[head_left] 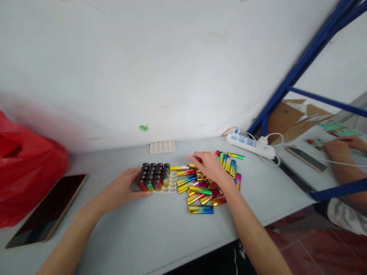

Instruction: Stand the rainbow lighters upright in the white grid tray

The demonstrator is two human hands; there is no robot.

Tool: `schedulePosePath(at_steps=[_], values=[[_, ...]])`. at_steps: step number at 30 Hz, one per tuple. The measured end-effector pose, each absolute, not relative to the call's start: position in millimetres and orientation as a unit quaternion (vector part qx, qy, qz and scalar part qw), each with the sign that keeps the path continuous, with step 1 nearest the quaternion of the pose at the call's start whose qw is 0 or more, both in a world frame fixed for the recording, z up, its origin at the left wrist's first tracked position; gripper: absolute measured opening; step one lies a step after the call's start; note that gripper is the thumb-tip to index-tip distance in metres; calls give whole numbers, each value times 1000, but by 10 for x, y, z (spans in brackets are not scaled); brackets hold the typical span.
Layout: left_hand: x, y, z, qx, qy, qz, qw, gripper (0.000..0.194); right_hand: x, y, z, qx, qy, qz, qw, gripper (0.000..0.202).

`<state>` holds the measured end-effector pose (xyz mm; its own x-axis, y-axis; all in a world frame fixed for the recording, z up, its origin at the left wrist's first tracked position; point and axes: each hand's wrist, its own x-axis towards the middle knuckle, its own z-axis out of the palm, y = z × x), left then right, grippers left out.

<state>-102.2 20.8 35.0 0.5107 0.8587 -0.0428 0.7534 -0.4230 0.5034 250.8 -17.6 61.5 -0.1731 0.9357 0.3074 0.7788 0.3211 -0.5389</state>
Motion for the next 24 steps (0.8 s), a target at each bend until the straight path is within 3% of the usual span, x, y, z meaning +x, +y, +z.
schedulePosePath(at_steps=[4,6,10,15,20,24], values=[[-1039,264,304,839,483,132,215,62,3206,-97,680,-647,-682,35,338,29],[-1041,281,290,842,480,137,206,59,3603,-105,662,-676,-674,10,299,19],[-1047,291,271,839,482,145,208,59,4123,-199,465,-720,-668,-2,189,25],[-1071,310,240,839,481,156,201,57,4216,-318,90,-744,-643,-21,178,27],[-1060,319,249,846,470,153,201,52,4241,-308,81,-744,-632,-27,216,25],[-1030,290,262,850,455,161,211,54,4080,-212,309,-697,-600,77,386,33]])
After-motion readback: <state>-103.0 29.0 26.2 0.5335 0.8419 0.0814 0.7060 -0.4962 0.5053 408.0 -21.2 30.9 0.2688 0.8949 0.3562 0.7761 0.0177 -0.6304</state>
